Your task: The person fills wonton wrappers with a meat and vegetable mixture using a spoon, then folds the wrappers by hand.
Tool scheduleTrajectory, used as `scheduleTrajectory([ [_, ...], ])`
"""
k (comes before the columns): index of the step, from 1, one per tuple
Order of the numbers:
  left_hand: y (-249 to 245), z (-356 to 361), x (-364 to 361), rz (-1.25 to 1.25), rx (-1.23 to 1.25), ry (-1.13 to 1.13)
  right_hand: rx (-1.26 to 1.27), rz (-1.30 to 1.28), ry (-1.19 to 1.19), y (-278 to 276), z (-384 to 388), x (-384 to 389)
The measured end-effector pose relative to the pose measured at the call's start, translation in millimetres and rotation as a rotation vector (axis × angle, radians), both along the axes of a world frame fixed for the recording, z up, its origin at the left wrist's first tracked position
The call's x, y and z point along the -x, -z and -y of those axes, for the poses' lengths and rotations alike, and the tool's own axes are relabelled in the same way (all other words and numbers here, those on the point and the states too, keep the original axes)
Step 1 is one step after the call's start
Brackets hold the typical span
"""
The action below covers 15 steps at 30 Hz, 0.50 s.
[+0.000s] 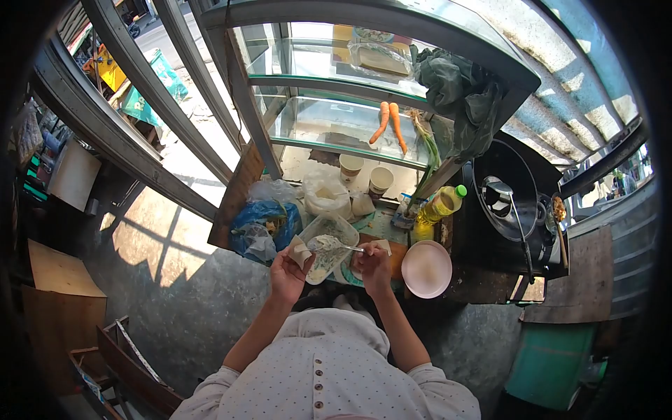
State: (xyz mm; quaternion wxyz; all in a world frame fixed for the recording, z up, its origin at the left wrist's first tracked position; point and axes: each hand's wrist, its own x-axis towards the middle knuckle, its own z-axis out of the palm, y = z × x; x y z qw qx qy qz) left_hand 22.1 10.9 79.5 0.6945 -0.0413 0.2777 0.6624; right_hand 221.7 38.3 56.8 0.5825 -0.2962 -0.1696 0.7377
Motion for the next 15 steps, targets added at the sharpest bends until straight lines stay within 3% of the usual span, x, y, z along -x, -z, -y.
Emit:
scheduleTrajectory([
  [2, 9, -1, 10, -0.017, -0.043, -0.038, 0.022, 0.025, 0.077, 4, -3, -8],
  [4, 10, -2, 24, -0.332, -0.033, -0.048, 0.038, 0.07, 0.183, 15, -5, -17],
  [6, 10, -1, 34, -0.553, -0.017, -0.053, -0.045, 0.303, 0.072, 30, -4, -19],
  [7, 11, -1, 37, -0.552, -0.017, -0.018, -0.085, 0.419, 0.018, 36, -2, -20],
  [10, 16, 0, 40, -0.513, -0.012, 0.077, -0.611, 1.118, -0.179, 47, 4, 9],
  [13, 16, 2, 31, -0.385, 0.003, 0.14, -0.908, 1.42, -0.437, 44, 16, 27],
  [15, 18, 2, 24, -0.294, 0.015, 0.16, -0.79, 1.329, -0.422, 33, 19, 35],
])
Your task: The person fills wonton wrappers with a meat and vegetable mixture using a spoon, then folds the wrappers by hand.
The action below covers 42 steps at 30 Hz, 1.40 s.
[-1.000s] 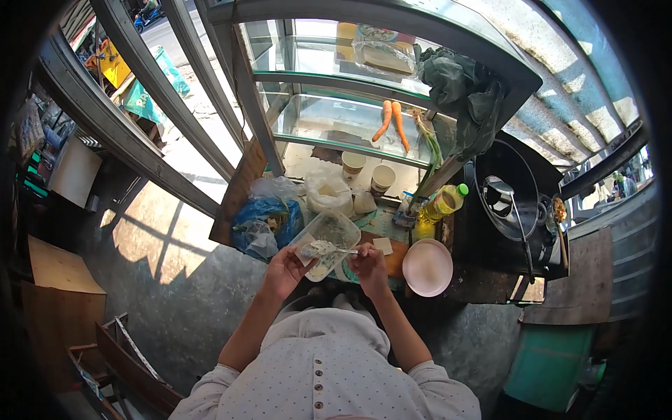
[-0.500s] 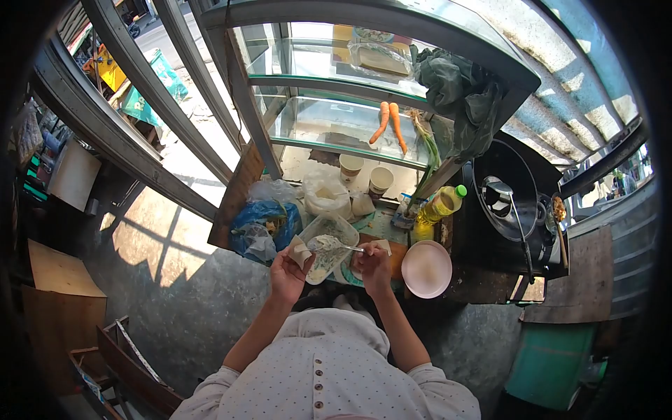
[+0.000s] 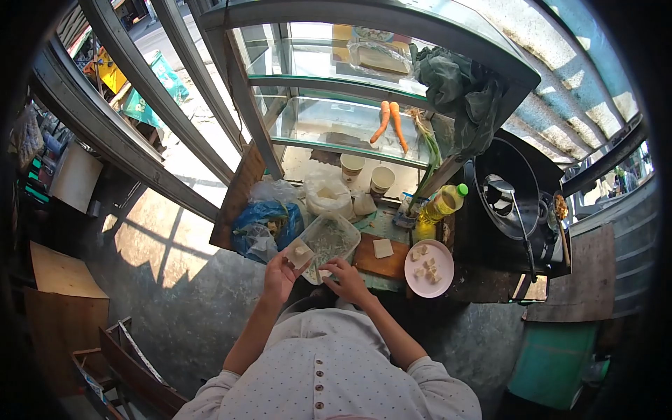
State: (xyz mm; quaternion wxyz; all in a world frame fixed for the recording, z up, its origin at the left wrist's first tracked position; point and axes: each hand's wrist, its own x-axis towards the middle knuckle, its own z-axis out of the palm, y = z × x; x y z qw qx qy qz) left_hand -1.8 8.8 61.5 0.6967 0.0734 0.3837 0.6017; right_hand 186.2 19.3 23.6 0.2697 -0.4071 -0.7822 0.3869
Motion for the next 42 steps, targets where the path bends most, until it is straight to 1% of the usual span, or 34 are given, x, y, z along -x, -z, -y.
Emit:
scheduleTrajectory([
  [1, -3, 2, -5, 0.043, -0.011, 0.018, 0.054, -0.04, 0.031, -4, 1, 3],
  [4, -5, 6, -13, 0.014, 0.086, 0.136, 0.435, -0.379, 0.187, -5, -3, 10],
  [7, -2, 7, -21, -0.015, 0.019, 0.221, 0.659, -0.722, 0.11, -1, -4, 12],
  [10, -4, 9, -25, -0.053, 0.02, 0.211, 0.516, -0.504, 0.155, 6, -6, 10],
  [13, -3, 10, -27, -0.133, 0.031, 0.244, 0.569, -0.618, 0.172, 5, -3, 14],
  [16, 4, 13, -27, -0.209, -0.015, 0.292, 0.586, -0.72, 0.204, 1, 2, 21],
  [19, 11, 12, -26, -0.245, -0.003, 0.343, 0.599, -0.712, 0.239, 4, 3, 21],
  [22, 7, 13, -25, -0.134, -0.008, 0.329, 0.622, -0.763, 0.355, -3, 6, 24],
  [25, -8, 15, -28, 0.032, 0.007, 0.196, 0.711, -0.868, 0.44, -9, 7, 24],
  [28, -2, 21, -32, -0.18, -0.092, 0.178, 0.765, -0.984, 0.497, -4, 6, 24],
  [31, 0, 24, -38, -0.285, -0.137, 0.121, 0.752, -0.995, 0.499, -8, 7, 28],
  [34, -1, 22, -43, -0.284, -0.145, -0.025, 0.671, -0.991, 0.52, -21, 10, 34],
  [42, -2, 26, -44, -0.385, -0.276, -0.093, 0.494, -0.986, 0.455, -43, 10, 33],
])
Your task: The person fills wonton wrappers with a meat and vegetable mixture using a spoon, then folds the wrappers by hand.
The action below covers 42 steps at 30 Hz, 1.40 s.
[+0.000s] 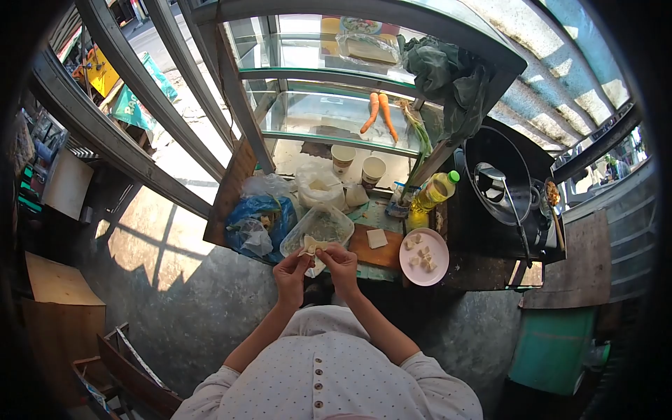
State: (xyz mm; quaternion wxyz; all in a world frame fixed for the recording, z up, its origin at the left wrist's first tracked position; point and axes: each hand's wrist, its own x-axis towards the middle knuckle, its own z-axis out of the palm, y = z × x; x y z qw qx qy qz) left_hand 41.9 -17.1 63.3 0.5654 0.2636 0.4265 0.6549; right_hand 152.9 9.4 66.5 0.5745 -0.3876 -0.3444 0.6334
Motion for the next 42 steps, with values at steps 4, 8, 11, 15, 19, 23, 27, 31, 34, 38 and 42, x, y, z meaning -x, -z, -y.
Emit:
scheduleTrajectory([
  [4, -15, 1, 0, -0.095, -0.044, 0.021, -0.032, -0.037, 0.036, -4, 2, -2],
  [8, -22, 1, 8, -0.288, -0.115, 0.091, -0.081, -0.011, 0.024, -12, 4, -3],
  [11, -25, -2, 14, -0.447, -0.202, 0.101, -0.136, 0.032, 0.012, -12, 4, -5],
  [15, -31, -5, 12, -0.418, -0.23, 0.081, -0.137, 0.07, -0.003, -11, 4, -8],
  [19, -34, -4, 7, -0.344, -0.203, 0.038, -0.174, 0.134, 0.002, -12, 3, -10],
  [23, -40, -6, 9, -0.416, -0.227, 0.032, -0.219, 0.188, 0.014, -17, 2, -10],
  [27, -42, -7, 11, -0.445, -0.22, 0.057, -0.253, 0.164, 0.012, -26, 2, -9],
  [31, -42, -8, 11, -0.468, -0.221, 0.078, -0.274, 0.178, 0.013, -29, 2, -11],
  [34, -40, -10, 10, -0.455, -0.198, 0.114, -0.274, 0.257, 0.026, -30, 2, -15],
  [38, -37, -12, 7, -0.402, -0.164, 0.17, -0.167, 0.363, 0.019, -25, 6, -25],
  [42, -31, -13, 2, -0.389, -0.155, 0.24, -0.155, 0.4, 0.069, -22, 12, -32],
])
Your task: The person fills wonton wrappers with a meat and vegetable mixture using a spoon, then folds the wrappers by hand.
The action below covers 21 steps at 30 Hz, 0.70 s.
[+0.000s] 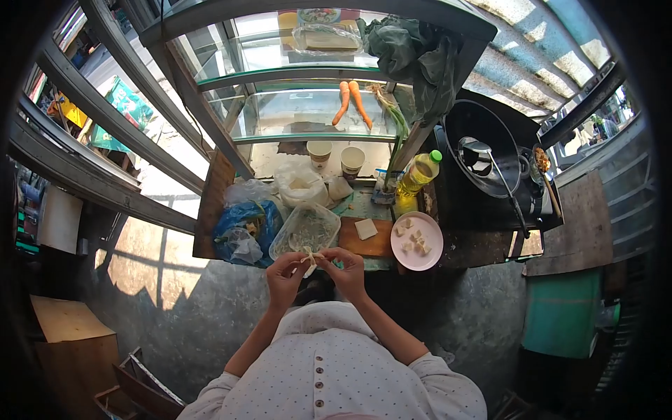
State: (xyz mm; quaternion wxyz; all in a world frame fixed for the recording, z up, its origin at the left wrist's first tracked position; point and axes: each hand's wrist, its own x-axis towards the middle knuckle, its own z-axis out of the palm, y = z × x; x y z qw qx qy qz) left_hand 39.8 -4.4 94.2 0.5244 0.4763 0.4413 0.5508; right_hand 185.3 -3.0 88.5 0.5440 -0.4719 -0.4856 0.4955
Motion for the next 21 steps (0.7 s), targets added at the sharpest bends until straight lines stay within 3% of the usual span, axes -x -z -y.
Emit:
scheduleTrajectory([
  [4, 9, -6, 3, -0.167, -0.04, 0.156, 0.026, 0.044, -0.042, 3, 4, -15],
  [7, 12, -8, -6, -0.088, 0.028, 0.244, 0.123, -0.037, -0.033, 8, 8, -28],
  [10, 4, -9, -17, -0.143, 0.14, 0.248, 0.22, -0.157, 0.199, 25, 5, -59],
  [12, 12, -9, -15, -0.159, 0.167, 0.259, 0.21, -0.056, 0.424, 67, 1, -104],
  [14, 20, -8, -10, -0.171, 0.193, 0.258, 0.182, 0.22, 0.644, 100, 2, -143],
  [17, 28, -5, -3, -0.185, 0.232, 0.251, 0.239, 0.582, 0.619, 129, 3, -183],
  [21, 34, -2, 6, -0.208, 0.258, 0.246, 0.255, 0.87, 0.441, 142, 0, -179],
])
